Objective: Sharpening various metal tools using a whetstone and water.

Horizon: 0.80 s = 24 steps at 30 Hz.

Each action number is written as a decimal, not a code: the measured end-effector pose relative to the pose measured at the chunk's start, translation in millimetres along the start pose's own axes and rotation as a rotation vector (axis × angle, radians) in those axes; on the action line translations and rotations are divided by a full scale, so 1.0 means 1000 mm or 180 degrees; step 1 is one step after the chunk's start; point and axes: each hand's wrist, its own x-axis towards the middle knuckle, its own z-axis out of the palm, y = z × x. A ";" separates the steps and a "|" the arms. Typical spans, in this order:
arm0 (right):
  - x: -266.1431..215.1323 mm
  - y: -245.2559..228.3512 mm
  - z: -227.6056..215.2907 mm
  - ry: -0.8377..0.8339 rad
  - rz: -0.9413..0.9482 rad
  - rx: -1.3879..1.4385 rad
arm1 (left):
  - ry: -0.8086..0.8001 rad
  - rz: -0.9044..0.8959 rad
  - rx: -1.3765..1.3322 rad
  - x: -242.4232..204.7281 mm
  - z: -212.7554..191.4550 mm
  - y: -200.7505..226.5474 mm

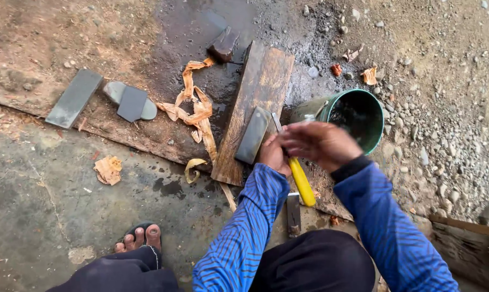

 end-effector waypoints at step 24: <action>-0.044 0.093 0.018 0.0432 -0.0576 -0.1612 | 0.0764 0.1272 0.1101 -0.041 0.003 0.122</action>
